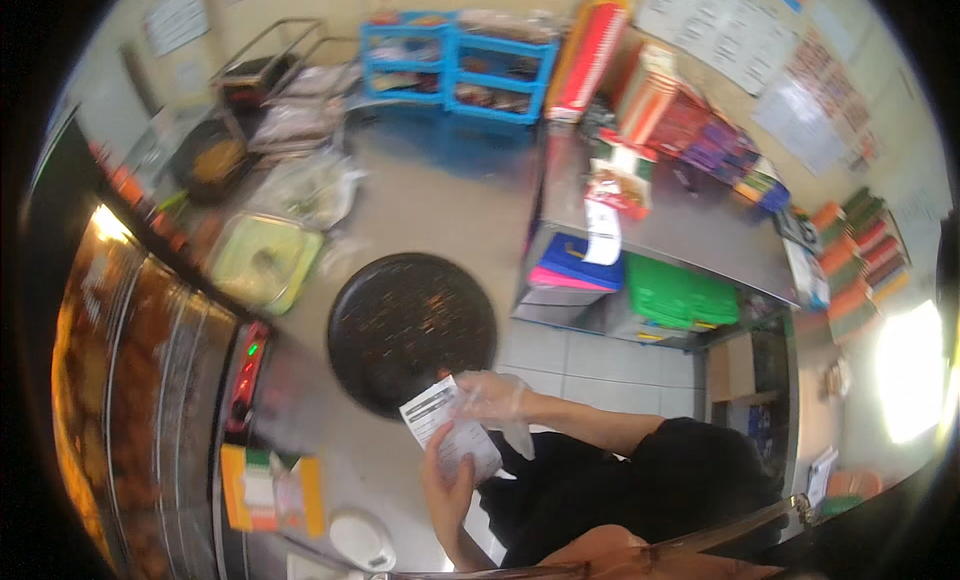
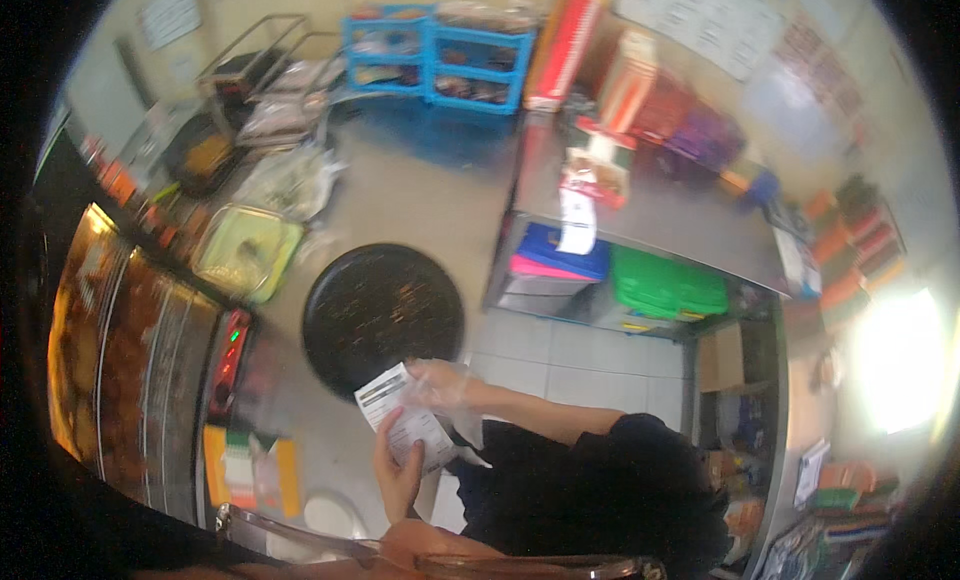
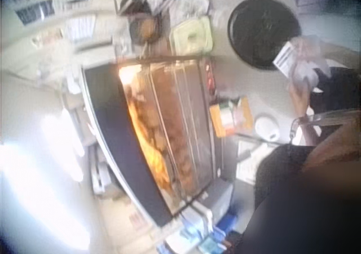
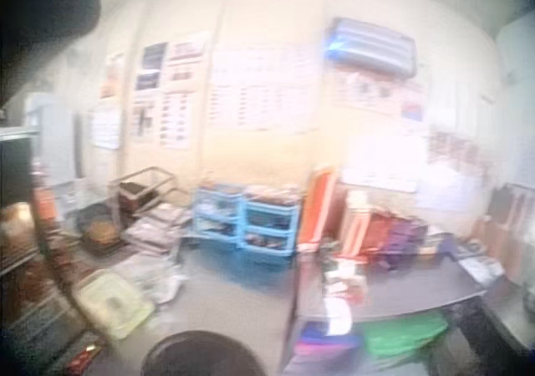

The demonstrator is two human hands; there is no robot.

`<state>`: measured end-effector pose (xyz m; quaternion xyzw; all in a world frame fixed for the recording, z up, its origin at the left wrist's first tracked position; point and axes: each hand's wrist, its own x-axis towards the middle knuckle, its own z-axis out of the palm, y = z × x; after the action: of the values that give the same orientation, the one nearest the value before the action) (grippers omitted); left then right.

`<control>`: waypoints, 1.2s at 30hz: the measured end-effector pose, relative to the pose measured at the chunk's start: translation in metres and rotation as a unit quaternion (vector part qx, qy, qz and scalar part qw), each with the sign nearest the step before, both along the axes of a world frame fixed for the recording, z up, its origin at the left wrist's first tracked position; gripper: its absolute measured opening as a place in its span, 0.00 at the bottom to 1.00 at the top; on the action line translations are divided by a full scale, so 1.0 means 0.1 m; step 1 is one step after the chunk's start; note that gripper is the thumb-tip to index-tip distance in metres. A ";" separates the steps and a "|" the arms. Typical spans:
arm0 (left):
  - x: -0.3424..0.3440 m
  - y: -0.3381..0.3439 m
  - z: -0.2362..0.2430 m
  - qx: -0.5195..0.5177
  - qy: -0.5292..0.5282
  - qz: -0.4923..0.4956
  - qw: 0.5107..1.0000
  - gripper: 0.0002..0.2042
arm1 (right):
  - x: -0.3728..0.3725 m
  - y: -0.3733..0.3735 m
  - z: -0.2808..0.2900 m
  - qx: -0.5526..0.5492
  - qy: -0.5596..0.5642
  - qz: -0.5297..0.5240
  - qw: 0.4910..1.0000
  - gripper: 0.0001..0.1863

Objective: The person packs fried chicken pieces from a heated display case into a paper box, then places the box into a plastic bag along with a receipt and a small red packet. The person handles the items by hand and uses a plastic bag to complete the order.

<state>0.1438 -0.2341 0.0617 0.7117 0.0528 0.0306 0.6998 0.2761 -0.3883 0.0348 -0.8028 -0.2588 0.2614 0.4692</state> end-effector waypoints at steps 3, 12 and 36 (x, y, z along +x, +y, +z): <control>0.45 -0.52 -0.07 0.020 0.047 -0.127 0.991 0.28 | 0.36 -1.36 -0.29 -0.115 -0.192 -0.143 0.964 0.14; 2.83 -3.16 -0.17 0.008 -0.178 -0.258 0.949 0.29 | 2.92 -4.60 -0.52 -0.257 -0.145 -0.625 0.722 0.16; 4.46 -4.73 -1.45 0.287 -0.127 -0.144 0.938 0.52 | 2.77 -5.59 -0.95 -0.009 -0.043 -0.736 0.676 0.19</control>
<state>0.5895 -0.7074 -0.0833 0.8724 -0.1509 0.0336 0.4637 0.5527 -0.9471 -0.0598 -0.7485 0.3981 -0.2002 0.4911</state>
